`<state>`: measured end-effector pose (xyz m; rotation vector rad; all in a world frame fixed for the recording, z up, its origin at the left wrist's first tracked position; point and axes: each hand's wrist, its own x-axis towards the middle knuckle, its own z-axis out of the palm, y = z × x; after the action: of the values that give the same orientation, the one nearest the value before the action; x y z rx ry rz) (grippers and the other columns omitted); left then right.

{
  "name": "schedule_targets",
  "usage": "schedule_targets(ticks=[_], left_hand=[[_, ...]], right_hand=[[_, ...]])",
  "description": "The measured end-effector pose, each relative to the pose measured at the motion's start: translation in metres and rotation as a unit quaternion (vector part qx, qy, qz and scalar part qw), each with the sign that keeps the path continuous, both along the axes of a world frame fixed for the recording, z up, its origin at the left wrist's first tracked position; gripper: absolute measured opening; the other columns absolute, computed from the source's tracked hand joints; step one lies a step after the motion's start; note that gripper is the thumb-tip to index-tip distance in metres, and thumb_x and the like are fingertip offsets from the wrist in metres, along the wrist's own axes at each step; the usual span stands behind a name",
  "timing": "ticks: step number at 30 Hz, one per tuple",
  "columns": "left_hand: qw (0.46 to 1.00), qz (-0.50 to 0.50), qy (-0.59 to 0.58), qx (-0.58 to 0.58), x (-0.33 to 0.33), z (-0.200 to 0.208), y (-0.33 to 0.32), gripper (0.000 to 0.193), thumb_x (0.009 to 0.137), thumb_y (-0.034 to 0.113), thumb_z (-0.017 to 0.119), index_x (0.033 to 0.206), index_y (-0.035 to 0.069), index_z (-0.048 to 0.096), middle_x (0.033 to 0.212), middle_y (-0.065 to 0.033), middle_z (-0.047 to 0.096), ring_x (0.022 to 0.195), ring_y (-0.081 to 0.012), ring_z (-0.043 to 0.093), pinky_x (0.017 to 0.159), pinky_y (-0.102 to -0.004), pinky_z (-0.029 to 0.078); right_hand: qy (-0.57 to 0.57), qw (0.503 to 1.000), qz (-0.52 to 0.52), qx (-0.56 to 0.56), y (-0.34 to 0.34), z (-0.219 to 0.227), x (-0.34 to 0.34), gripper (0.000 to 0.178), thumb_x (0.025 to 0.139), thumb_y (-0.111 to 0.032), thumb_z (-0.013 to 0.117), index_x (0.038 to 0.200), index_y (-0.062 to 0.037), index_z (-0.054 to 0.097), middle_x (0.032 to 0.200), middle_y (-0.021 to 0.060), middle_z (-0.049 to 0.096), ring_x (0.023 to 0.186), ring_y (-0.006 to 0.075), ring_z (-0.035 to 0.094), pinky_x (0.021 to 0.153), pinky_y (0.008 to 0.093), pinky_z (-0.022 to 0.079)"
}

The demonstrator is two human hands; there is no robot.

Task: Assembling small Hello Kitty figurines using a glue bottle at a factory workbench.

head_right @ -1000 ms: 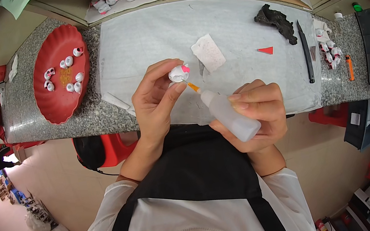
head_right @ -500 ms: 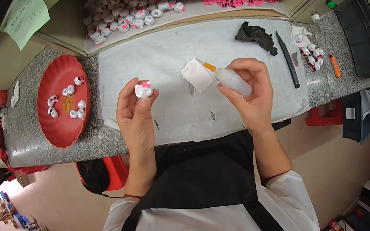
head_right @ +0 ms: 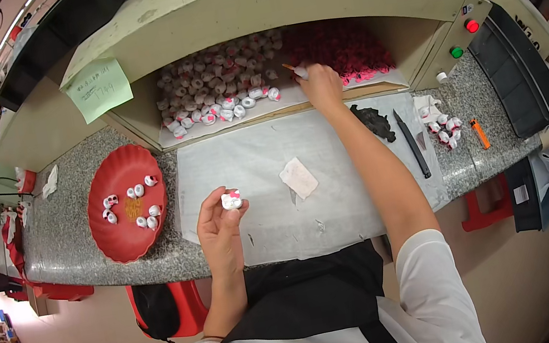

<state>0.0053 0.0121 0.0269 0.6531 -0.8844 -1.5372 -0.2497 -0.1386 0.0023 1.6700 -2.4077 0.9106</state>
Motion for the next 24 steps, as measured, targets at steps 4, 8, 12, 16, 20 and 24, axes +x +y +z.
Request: schedule_targets(ticks=[4,8,12,16,20,24], left_hand=[[1.000,0.000,0.008,0.009,0.002,0.000,-0.002,0.033,0.072,-0.005,0.050,0.104,-0.002,0.043,0.097,-0.0096,0.048,0.091,-0.0158,0.048,0.082,-0.0339,0.041],[1.000,-0.012,0.002,0.006,-0.002,-0.002,-0.003,0.032,0.072,-0.005,0.050,0.103,-0.002,0.043,0.096,-0.0095,0.048,0.089,-0.0158,0.049,0.081,-0.0338,0.041],[1.000,-0.022,0.007,0.021,-0.005,-0.004,-0.003,0.033,0.072,-0.005,0.051,0.103,-0.002,0.043,0.095,-0.0093,0.049,0.089,-0.0155,0.049,0.080,-0.0330,0.042],[1.000,-0.006,-0.004,0.029,-0.003,-0.004,-0.002,0.033,0.072,-0.005,0.051,0.103,-0.002,0.043,0.095,-0.0096,0.050,0.089,-0.0158,0.050,0.080,-0.0327,0.042],[0.999,-0.041,-0.006,0.008,-0.007,-0.007,-0.002,0.033,0.071,-0.005,0.051,0.104,-0.003,0.043,0.095,-0.0106,0.051,0.089,-0.0166,0.050,0.080,-0.0344,0.042],[0.997,-0.058,-0.042,-0.005,-0.010,-0.009,-0.002,0.034,0.071,-0.005,0.052,0.105,-0.003,0.043,0.095,-0.0113,0.051,0.089,-0.0167,0.050,0.080,-0.0316,0.042]], right_hand=[[0.052,0.998,0.015,-0.014,-0.007,0.004,0.004,0.023,0.061,-0.024,0.063,0.078,-0.0087,0.058,0.070,0.0142,0.057,0.069,0.0313,0.055,0.058,0.0394,0.044],[0.069,0.997,0.032,-0.014,-0.007,0.004,0.000,0.024,0.061,-0.023,0.063,0.081,-0.0097,0.058,0.071,0.0140,0.057,0.070,0.0309,0.055,0.059,0.0393,0.044],[0.010,0.998,0.031,-0.046,0.010,0.011,-0.009,0.021,0.063,-0.020,0.061,0.079,-0.0065,0.056,0.071,0.0132,0.057,0.068,0.0285,0.055,0.056,0.0373,0.043],[-0.340,0.927,0.158,0.014,0.051,0.034,0.009,0.010,0.068,-0.011,0.057,0.073,-0.0030,0.052,0.066,0.0055,0.057,0.054,0.0123,0.051,0.046,0.0235,0.039],[-0.491,0.842,0.224,-0.008,0.115,0.052,0.041,0.009,0.069,-0.006,0.056,0.072,-0.0015,0.049,0.067,0.0058,0.054,0.050,0.0068,0.043,0.042,0.0176,0.033],[-0.590,0.767,0.252,0.003,0.162,0.046,0.068,0.009,0.067,0.002,0.055,0.070,0.0006,0.048,0.068,0.0096,0.054,0.051,0.0096,0.045,0.043,0.0186,0.035]])
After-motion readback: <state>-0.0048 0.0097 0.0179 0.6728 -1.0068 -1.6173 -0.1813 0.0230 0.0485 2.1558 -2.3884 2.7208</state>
